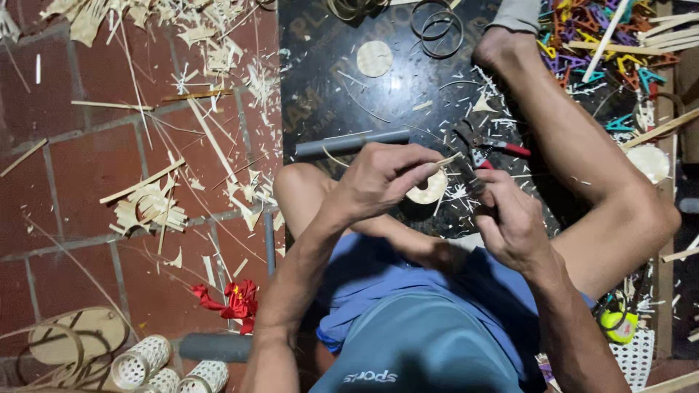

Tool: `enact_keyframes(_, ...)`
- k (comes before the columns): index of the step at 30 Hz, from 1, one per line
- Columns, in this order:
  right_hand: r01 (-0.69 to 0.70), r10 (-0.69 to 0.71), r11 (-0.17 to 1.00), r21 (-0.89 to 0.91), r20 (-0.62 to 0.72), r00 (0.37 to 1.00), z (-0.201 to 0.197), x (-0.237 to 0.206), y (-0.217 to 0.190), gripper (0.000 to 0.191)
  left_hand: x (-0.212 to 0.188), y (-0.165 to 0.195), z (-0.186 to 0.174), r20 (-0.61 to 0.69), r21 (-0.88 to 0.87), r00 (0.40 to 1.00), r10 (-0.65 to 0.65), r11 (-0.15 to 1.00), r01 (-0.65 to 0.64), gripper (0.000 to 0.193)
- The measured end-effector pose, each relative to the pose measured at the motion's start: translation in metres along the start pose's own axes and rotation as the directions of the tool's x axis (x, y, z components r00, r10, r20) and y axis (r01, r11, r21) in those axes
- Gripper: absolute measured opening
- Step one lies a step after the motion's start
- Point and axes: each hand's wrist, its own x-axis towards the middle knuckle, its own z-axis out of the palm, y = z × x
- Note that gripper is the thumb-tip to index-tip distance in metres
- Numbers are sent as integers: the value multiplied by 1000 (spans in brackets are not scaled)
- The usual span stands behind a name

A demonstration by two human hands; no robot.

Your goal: The person sits on the floor assembling perforated bamboo basket bodies. They bend and fit a woven bamboo sheet into a cylinder, attach and press a bamboo rim ring around the top edge, trim excess material with pliers, fit a round bamboo lid, and flex thin bamboo strips by hand before fitting them.

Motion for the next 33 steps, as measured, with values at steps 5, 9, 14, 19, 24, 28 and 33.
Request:
enact_keyframes(5, -55, 50, 992, 111, 43, 998, 4, 9, -16, 19, -6, 7, 7, -64, 93, 997, 33, 995, -27, 11)
enact_keyframes(9, -322, 263, 888, 329, 211, 942, 6, 4, -10, 24, -8, -2, 6, -31, 64, 998, 45, 997, -43, 10)
enact_keyframes(14, -116, 57, 967, 227, 253, 966, 16, -3, 27, 20, -12, -34, 7, -114, 70, 991, -70, 995, 78, 11)
enact_keyframes(19, -240, 287, 929, -283, 139, 948, 44, 26, 131, 25, -31, -64, 6, -144, -238, 955, -258, 946, 220, 19)
enact_keyframes(24, -213, 288, 794, -569, 45, 956, 78, 77, 227, 26, -42, -78, 14, -138, -361, 938, -317, 898, 251, 19)
enact_keyframes(28, -44, 49, 849, -527, -4, 999, 82, 83, 239, 55, -47, -84, 16, -148, -430, 925, -351, 865, 259, 19)
enact_keyframes(33, -126, 258, 771, -624, 126, 958, 56, 10, 209, 88, -51, -89, 11, -181, -442, 926, -331, 869, 224, 17)
